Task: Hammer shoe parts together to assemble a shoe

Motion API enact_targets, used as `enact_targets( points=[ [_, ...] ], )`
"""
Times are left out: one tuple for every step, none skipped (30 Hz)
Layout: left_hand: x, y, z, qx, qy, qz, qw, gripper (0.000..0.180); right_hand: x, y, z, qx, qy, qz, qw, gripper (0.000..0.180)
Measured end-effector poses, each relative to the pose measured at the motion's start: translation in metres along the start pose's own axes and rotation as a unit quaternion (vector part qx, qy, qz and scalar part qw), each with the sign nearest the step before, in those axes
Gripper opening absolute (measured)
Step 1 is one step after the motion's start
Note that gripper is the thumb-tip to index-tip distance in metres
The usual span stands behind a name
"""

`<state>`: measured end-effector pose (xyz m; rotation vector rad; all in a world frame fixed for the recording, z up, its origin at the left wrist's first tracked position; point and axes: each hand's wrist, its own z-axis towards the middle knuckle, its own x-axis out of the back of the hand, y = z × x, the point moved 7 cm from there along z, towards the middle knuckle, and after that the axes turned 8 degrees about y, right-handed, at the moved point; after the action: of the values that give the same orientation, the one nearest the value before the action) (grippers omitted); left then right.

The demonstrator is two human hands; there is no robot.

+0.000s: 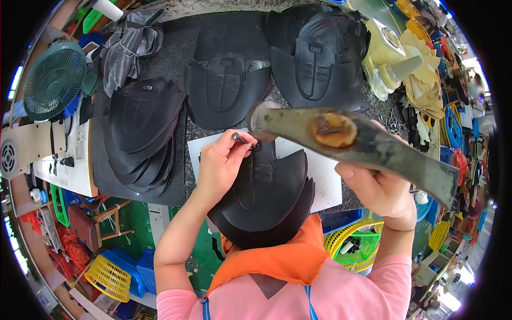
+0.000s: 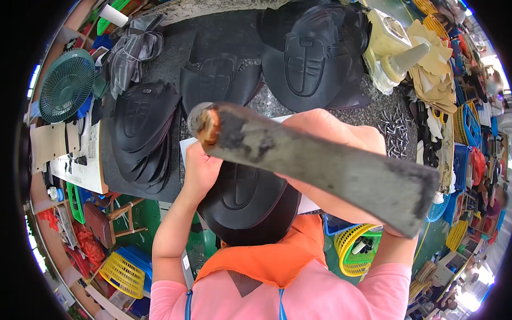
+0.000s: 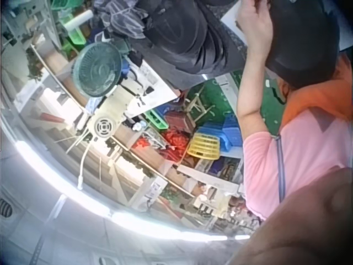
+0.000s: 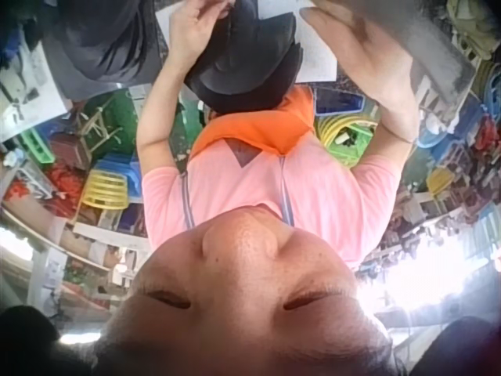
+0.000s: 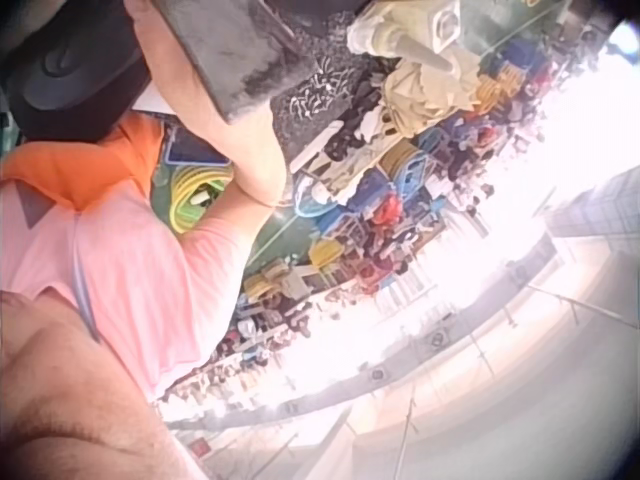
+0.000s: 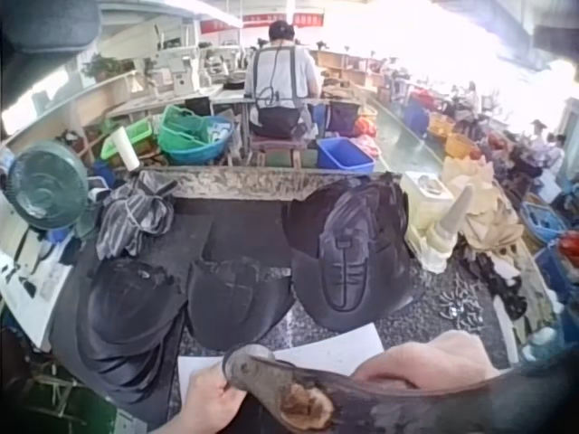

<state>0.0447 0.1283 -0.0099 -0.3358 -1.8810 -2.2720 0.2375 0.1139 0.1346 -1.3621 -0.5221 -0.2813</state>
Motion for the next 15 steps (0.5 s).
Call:
enact_targets(
  points=[
    [0.001, -0.001, 0.000, 0.000, 0.000, -0.001, 1.000, 0.010, 0.000, -0.001, -0.001, -0.002, 0.003, 0.014, 1.000, 0.014],
    [-0.001, -0.001, -0.001, -0.002, -0.019, 0.013, 1.000, 0.011, -0.001, 0.000, -0.001, -0.002, 0.003, 0.013, 1.000, 0.014],
    [-0.002, -0.002, -0.001, -0.005, -0.037, 0.026, 0.999, 0.012, -0.001, -0.002, 0.000, 0.018, 0.012, 0.014, 1.000, 0.016],
    [-0.003, -0.004, -0.003, -0.004, -0.036, 0.026, 0.999, 0.012, -0.002, -0.001, -0.001, 0.037, 0.021, 0.016, 0.999, 0.018],
    [-0.004, 0.003, -0.006, -0.093, -0.024, 0.099, 0.990, 0.012, -0.004, 0.000, -0.001, 0.056, 0.029, 0.018, 0.998, 0.020],
    [-0.005, 0.012, -0.010, -0.180, -0.010, 0.171, 0.969, 0.013, -0.016, 0.000, 0.001, 0.165, -0.015, -0.072, 0.984, 0.022],
    [-0.005, 0.013, -0.010, -0.181, -0.008, 0.172, 0.968, 0.013, -0.035, 0.025, 0.003, 0.086, -0.138, -0.112, 0.980, 0.016],
    [-0.002, 0.007, -0.007, -0.118, -0.005, 0.158, 0.980, 0.011, -0.038, 0.027, 0.005, 0.105, -0.142, -0.195, 0.965, 0.018],
    [0.002, 0.002, -0.005, -0.055, -0.001, 0.145, 0.988, 0.009, -0.042, 0.029, 0.007, 0.124, -0.145, -0.275, 0.942, 0.021],
    [0.002, -0.019, -0.006, 0.190, 0.022, -0.132, 0.973, 0.010, -0.040, 0.033, 0.015, 0.162, -0.087, -0.298, 0.937, 0.022],
    [0.008, -0.014, -0.006, 0.184, 0.021, -0.131, 0.974, 0.010, -0.043, 0.046, 0.024, 0.193, -0.028, -0.320, 0.927, 0.022],
    [0.008, 0.004, -0.009, 0.100, -0.071, -0.072, 0.990, 0.012, -0.043, 0.058, 0.035, 0.229, 0.018, -0.319, 0.920, 0.020],
    [0.004, 0.022, -0.019, 0.014, -0.162, -0.011, 0.987, 0.013, -0.047, 0.069, 0.047, 0.252, 0.019, -0.301, 0.920, 0.020],
    [-0.005, 0.028, -0.038, 0.075, -0.257, -0.059, 0.962, 0.008, -0.059, 0.091, 0.063, 0.249, 0.007, -0.290, 0.924, 0.023],
    [-0.009, 0.033, -0.057, 0.019, -0.301, -0.047, 0.952, 0.008, -0.079, 0.109, 0.077, 0.216, -0.056, -0.303, 0.927, 0.025]
  ],
)
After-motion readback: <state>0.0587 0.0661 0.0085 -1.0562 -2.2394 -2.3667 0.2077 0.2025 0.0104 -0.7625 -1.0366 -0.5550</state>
